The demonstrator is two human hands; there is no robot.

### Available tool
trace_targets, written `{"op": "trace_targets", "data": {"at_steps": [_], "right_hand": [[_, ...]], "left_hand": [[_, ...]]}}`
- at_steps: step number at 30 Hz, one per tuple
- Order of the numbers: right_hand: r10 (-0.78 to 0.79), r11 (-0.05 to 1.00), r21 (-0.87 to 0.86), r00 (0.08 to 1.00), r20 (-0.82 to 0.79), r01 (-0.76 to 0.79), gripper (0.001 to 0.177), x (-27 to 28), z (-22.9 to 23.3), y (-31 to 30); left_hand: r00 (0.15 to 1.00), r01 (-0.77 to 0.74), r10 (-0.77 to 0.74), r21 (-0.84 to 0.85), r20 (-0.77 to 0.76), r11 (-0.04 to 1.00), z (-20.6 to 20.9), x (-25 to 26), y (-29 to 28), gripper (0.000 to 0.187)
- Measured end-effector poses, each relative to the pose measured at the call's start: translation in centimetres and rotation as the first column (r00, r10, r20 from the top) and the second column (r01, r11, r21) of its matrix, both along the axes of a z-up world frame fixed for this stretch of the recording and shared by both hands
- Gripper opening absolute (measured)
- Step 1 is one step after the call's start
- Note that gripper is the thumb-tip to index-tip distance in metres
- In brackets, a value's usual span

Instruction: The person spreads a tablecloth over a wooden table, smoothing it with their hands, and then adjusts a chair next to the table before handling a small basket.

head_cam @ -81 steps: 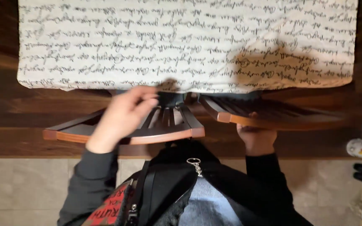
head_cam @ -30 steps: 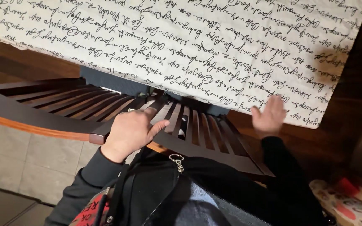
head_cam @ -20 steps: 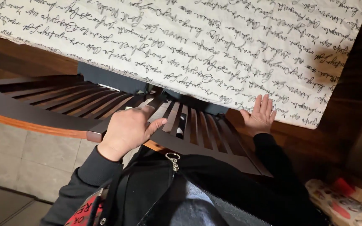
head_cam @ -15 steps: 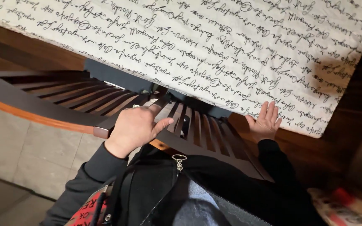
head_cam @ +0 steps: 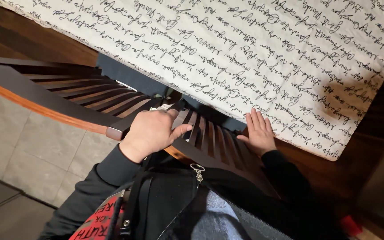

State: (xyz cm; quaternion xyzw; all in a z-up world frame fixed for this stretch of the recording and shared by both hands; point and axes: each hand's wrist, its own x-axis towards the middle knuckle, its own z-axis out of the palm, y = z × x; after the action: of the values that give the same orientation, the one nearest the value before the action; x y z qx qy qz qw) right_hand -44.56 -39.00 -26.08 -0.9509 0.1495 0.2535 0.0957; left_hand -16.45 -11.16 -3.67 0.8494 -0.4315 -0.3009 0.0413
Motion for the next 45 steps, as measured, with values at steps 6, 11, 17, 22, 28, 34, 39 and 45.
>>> {"op": "trace_targets", "data": {"at_steps": [6,11,17,22,28,34,39,45], "right_hand": [[-0.015,1.0,0.01,0.993,-0.12,0.016,0.111,0.1,-0.1,-0.3],[-0.001,1.0,-0.012,0.982,-0.187,-0.002,0.118,0.2,0.2,0.1],[0.032,0.999,0.012,0.982,-0.188,-0.03,0.116,0.8,0.6,-0.6],[-0.051,0.999,0.01,0.994,-0.097,0.052,0.093,3.4,3.1,0.2],[-0.094,0.995,0.028,0.991,-0.093,0.097,0.092,4.0,2.9,-0.2],[-0.151,0.988,0.001,0.988,0.034,0.151,0.089,7.4,5.7,1.4],[-0.487,0.873,-0.035,0.873,-0.034,0.486,0.089,10.6,6.0,2.2],[-0.905,0.425,0.032,0.424,0.043,0.904,0.097,14.2,2.6,3.2]], "left_hand": [[1.0,0.0,0.0,-0.023,0.003,1.0,0.2,0.2,-0.2,0.066],[1.0,-0.007,0.007,-0.046,0.001,0.999,0.8,0.3,-0.2,0.068],[1.0,0.007,-0.007,-0.05,-0.002,0.999,0.7,0.3,-0.1,0.069],[0.991,-0.008,0.001,-0.057,-0.132,0.998,1.1,0.9,0.1,0.072],[0.938,-0.062,0.051,-0.021,-0.343,0.998,0.9,6.5,0.6,0.08],[0.961,-0.163,0.169,0.047,-0.217,0.986,-4.0,15.3,2.2,0.078],[0.973,-0.225,0.229,0.179,-0.003,0.958,-10.1,23.9,3.8,0.059],[0.888,-0.442,0.459,0.348,0.037,0.826,-11.8,34.6,4.3,0.091]]}}
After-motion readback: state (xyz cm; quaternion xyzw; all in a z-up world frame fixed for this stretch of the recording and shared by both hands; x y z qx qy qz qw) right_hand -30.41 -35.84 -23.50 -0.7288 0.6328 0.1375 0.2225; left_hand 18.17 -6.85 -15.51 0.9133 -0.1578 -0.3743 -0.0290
